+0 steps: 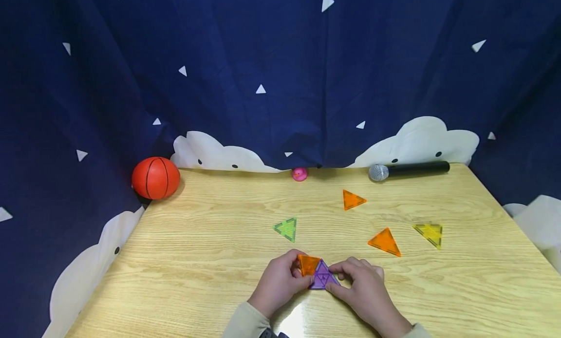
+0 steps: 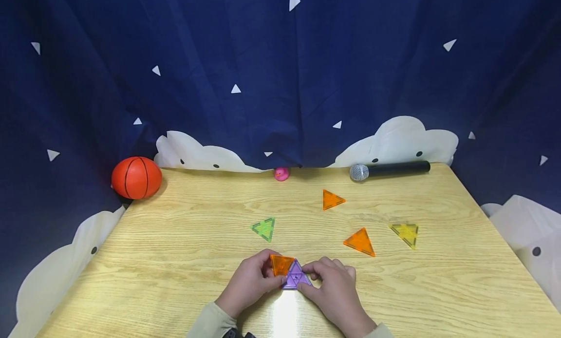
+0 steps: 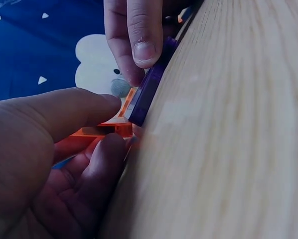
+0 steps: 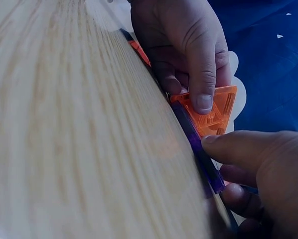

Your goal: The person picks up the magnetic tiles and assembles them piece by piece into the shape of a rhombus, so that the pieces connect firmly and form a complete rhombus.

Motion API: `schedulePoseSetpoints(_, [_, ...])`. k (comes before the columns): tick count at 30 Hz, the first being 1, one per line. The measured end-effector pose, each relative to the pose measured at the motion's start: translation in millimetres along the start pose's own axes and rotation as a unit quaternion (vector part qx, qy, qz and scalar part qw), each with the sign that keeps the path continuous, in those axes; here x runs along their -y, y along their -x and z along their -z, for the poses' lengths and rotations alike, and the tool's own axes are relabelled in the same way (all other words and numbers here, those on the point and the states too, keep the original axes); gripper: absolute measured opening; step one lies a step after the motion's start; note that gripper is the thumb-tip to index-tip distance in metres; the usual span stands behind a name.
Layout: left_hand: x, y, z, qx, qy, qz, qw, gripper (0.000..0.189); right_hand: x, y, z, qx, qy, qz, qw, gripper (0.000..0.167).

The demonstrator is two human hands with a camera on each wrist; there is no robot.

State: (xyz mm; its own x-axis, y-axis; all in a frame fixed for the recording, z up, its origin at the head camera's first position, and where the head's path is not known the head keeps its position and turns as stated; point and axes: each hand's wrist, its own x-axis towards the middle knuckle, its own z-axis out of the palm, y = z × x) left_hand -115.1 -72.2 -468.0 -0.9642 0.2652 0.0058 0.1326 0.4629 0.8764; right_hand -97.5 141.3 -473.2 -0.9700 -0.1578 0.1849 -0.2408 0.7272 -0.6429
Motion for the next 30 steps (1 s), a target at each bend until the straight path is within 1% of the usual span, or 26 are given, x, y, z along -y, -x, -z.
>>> schedulePoseSetpoints(3, [-1.4,0.6,1.0,0.008,-0.01,0.0,0.9999,0.037,0.6,0.3,-0.2,-0.001,-0.001,0.002,1.0,0.026])
schedulePoseSetpoints(5, [-2.8,1.1,1.6,0.01,-0.026,-0.002,0.9996,0.038,1.0,-0.1,-0.8,-0.004,-0.002,0.004,1.0,0.027])
schedulePoseSetpoints(11, [-5.5,3.2,3.4,-0.005,-0.08,-0.021,0.9965,0.032,1.6,-3.8,-4.2,-0.012,-0.006,0.016,0.9998,0.025])
schedulePoseSetpoints(16, [-4.1,4.2,7.7,-0.001,-0.085,-0.015,0.9963,0.03,0.7,-10.1,-4.7,-0.008,-0.025,0.006,0.9996,0.013])
schedulePoseSetpoints(20, [-0.6,5.3,14.6,0.004,-0.088,-0.001,0.9961,0.031,-1.3,-19.2,-6.0,-0.001,-0.05,0.008,0.9987,0.007])
schedulePoseSetpoints(23, [2.6,6.3,20.2,0.006,-0.094,0.008,0.9955,0.03,-4.0,-26.9,-8.7,0.008,-0.056,0.018,0.9982,0.008])
schedulePoseSetpoints(26, [5.0,7.2,25.8,0.007,-0.099,0.011,0.995,0.029,-5.5,-35.5,-12.7,0.015,-0.062,0.024,0.9977,0.009])
schedulePoseSetpoints(30, [8.0,8.5,33.6,0.011,-0.102,0.011,0.9946,0.03,-3.7,-47.7,-20.2,0.012,-0.068,0.029,0.9972,0.012])
